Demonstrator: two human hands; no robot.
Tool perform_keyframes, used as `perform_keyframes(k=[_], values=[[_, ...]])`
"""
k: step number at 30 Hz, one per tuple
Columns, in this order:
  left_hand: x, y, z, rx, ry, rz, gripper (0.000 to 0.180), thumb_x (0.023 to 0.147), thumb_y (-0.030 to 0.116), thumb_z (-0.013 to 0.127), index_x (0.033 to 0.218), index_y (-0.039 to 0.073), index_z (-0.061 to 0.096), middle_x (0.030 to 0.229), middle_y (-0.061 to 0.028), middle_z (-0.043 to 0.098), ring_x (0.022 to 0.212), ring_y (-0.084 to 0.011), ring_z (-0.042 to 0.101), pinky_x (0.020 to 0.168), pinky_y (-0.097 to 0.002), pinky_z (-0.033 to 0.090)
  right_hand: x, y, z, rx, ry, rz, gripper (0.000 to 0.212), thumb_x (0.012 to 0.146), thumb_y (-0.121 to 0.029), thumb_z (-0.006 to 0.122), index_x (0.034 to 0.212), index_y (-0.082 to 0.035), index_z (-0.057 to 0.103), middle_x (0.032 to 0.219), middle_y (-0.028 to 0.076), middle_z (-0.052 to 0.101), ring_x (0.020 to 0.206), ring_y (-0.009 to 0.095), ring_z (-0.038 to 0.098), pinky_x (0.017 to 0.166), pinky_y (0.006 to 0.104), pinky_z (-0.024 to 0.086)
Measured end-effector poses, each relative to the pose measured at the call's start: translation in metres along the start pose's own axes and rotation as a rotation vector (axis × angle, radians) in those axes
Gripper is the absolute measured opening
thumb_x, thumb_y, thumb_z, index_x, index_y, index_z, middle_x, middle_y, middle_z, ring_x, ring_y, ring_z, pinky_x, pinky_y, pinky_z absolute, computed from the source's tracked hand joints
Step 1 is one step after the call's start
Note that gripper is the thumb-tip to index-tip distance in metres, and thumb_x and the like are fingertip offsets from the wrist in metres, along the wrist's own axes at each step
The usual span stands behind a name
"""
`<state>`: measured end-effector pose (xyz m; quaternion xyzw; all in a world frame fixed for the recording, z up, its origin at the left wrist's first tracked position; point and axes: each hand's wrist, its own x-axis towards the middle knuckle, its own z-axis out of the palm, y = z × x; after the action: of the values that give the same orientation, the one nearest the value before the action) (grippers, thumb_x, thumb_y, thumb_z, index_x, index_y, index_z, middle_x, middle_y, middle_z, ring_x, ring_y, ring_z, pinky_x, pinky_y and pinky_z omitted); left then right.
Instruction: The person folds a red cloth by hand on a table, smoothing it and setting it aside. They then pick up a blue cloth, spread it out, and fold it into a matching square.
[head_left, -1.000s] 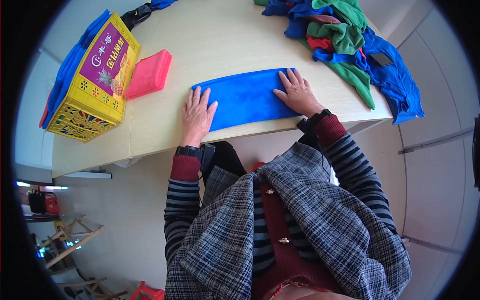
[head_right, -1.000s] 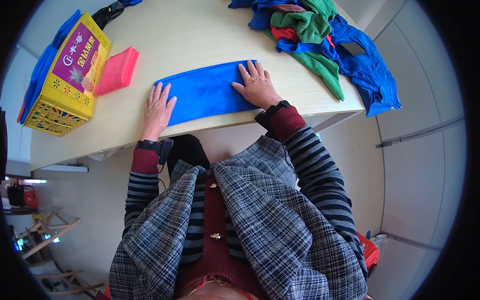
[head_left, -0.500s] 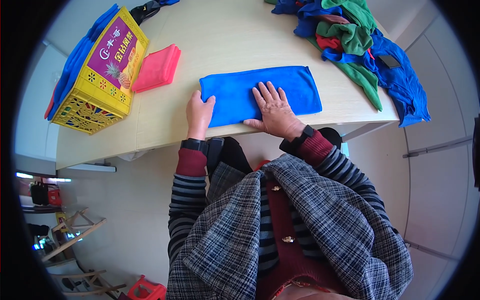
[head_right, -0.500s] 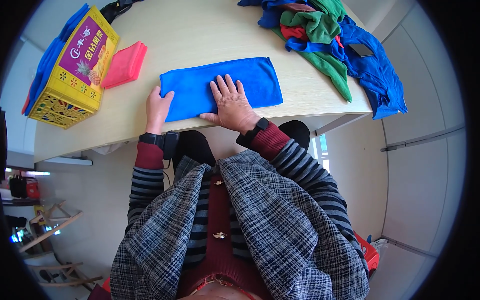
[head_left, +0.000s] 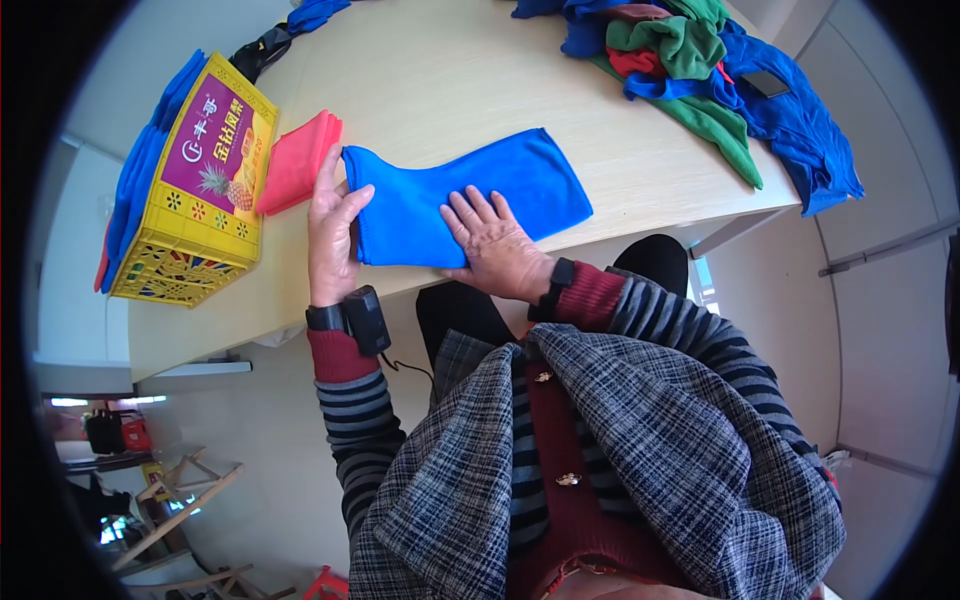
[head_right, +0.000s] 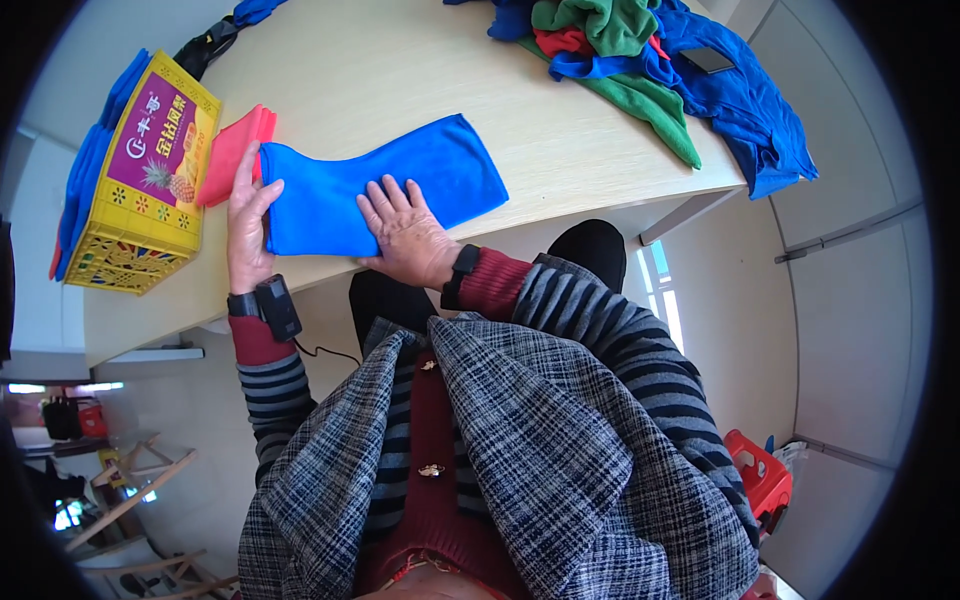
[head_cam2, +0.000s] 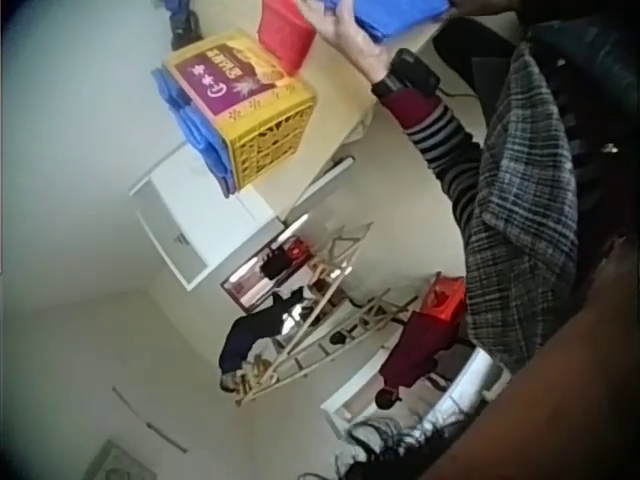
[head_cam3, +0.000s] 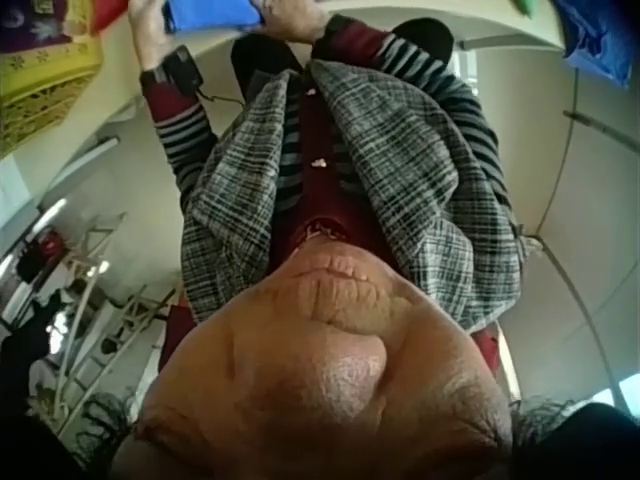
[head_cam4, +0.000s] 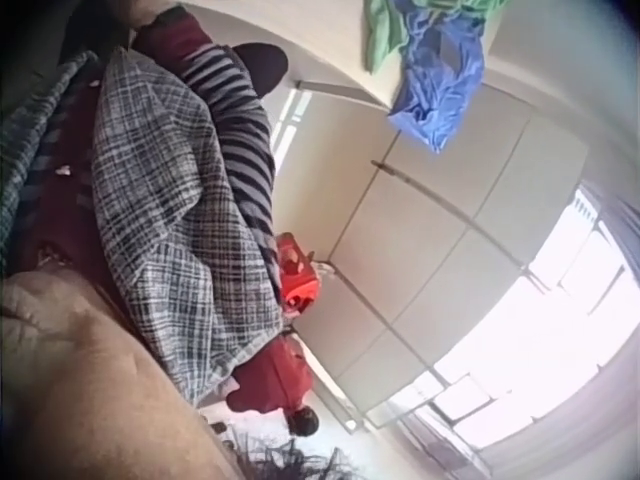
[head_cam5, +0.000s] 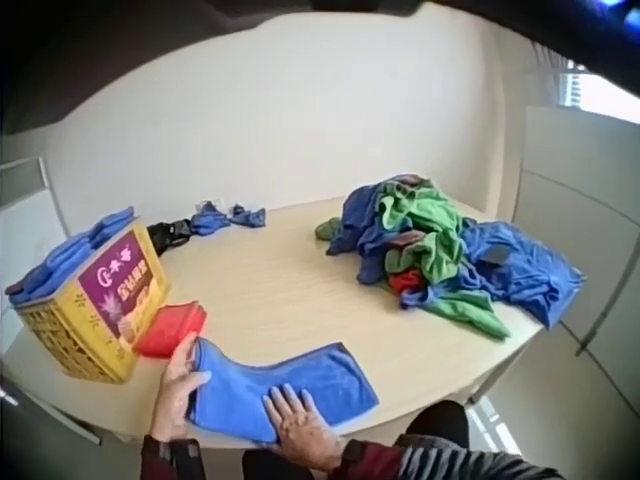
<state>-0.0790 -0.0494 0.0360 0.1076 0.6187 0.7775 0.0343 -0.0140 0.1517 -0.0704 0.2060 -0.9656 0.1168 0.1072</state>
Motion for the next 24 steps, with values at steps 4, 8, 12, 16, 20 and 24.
perform_keyframes(k=[4,8,12,16,20,24], values=[[0.025,-0.009,0.017,0.043,-0.039,0.032,0.074,0.088,-0.002,0.065,0.154,0.000,0.033,0.110,-0.0119,0.067,0.094,-0.0140,0.066,0.080,-0.0271,0.055,0.002,-0.010,0.000,0.046,0.014,-0.048,0.089,0.092,-0.062,0.058,0.153,0.001,0.037,0.157,0.022,0.037,0.148,0.040,0.030,0.122,0.0558,0.021],[0.048,-0.027,0.050,0.157,-0.118,0.038,0.071,0.086,-0.002,0.064,0.152,-0.001,0.036,0.103,-0.0097,0.068,0.088,-0.0108,0.065,0.075,-0.0247,0.054,-0.026,-0.001,-0.012,0.067,-0.021,-0.063,0.083,0.093,-0.055,0.061,0.151,0.000,0.040,0.157,0.021,0.039,0.148,0.040,0.031,0.122,0.0542,0.021],[0.068,-0.055,0.103,0.330,-0.195,0.001,0.069,0.083,0.004,0.066,0.147,-0.002,0.042,0.097,-0.0122,0.069,0.086,-0.0151,0.066,0.077,-0.0269,0.054,-0.052,0.012,-0.019,0.063,-0.018,-0.140,0.079,0.092,-0.050,0.064,0.150,-0.002,0.042,0.156,0.019,0.040,0.147,0.038,0.032,0.122,0.0543,0.021],[0.075,-0.094,0.144,0.976,-0.155,0.136,0.070,0.077,0.008,0.068,0.143,-0.002,0.048,0.091,-0.0166,0.069,0.080,-0.0227,0.068,0.076,-0.0317,0.056,-0.060,0.019,-0.023,0.123,-0.195,-0.158,0.075,0.091,-0.046,0.066,0.149,-0.004,0.044,0.155,0.018,0.041,0.147,0.035,0.034,0.122,0.0535,0.021],[0.078,-0.136,0.155,1.165,-0.071,0.333,0.070,0.076,0.009,0.070,0.142,-0.001,0.049,0.089,-0.0161,0.069,0.079,-0.0224,0.068,0.073,-0.0333,0.056,-0.064,0.024,0.010,0.201,0.105,-0.209,0.069,0.091,-0.044,0.066,0.146,-0.007,0.047,0.150,0.016,0.047,0.142,0.037,0.039,0.122,0.0555,0.022],[0.068,-0.133,0.160,1.133,-0.146,0.275,0.064,0.083,0.015,0.071,0.141,-0.002,0.049,0.089,-0.0173,0.071,0.079,-0.0300,0.070,0.073,-0.0384,0.056,-0.066,0.027,0.015,0.261,0.122,-0.195,0.069,0.089,-0.043,0.067,0.145,-0.007,0.048,0.147,0.015,0.050,0.141,0.035,0.041,0.122,0.0541,0.022]])
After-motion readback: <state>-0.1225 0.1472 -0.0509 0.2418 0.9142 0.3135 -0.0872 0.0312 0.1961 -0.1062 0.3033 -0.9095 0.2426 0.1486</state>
